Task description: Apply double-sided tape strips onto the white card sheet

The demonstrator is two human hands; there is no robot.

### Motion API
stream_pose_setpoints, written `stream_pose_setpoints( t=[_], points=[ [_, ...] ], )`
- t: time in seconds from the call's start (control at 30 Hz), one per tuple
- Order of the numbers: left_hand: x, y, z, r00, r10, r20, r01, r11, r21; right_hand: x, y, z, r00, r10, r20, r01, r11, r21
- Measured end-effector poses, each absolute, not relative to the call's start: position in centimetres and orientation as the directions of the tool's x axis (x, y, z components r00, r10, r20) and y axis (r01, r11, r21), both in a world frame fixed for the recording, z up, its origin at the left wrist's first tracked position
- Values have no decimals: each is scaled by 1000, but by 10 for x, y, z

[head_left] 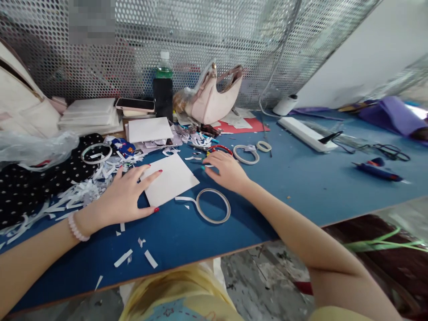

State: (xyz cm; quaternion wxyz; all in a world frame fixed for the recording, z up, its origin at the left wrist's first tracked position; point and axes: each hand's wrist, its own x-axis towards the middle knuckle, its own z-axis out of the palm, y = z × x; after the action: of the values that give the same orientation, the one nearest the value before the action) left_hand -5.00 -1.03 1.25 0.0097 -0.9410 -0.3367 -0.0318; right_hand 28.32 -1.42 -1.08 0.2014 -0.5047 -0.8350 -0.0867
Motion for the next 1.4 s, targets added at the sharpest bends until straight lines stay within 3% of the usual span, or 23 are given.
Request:
stream_pose_setpoints(
  t=[0.13,0.3,0.47,0.57,0.77,0.9,1.07,1.2,1.4],
  points=[
    [-50,-11,15,769,628,121,635,-772,-28,255,-39,-2,-596,692,408,692,700,-176],
    [-49,-13,24,756,628,185,647,-759,-66,233,-54,-8,-708,634,311,595,773,-220],
    [-56,-11,40,700,667,255,701,-711,-65,238,-48,-9,-631,611,477,470,791,-391],
    [-61,-7,47,661,709,245,724,-689,40,243,-47,-4,-521,631,575,419,776,-472],
    [-66,-1,44,622,775,115,686,-610,397,245,-49,-2,-354,566,745,503,786,-359],
    [-63,-4,49,613,790,-7,632,-486,603,248,-46,-5,-212,593,777,504,747,-433],
    [-63,-6,52,601,794,-87,627,-402,668,253,-44,-5,-187,704,685,345,700,-625],
    [-64,-7,41,616,786,50,527,-458,716,251,-45,-5,-92,734,673,277,668,-691],
    [-51,-13,35,434,880,192,494,-411,766,250,-43,-3,50,791,610,228,586,-778]
  ],
)
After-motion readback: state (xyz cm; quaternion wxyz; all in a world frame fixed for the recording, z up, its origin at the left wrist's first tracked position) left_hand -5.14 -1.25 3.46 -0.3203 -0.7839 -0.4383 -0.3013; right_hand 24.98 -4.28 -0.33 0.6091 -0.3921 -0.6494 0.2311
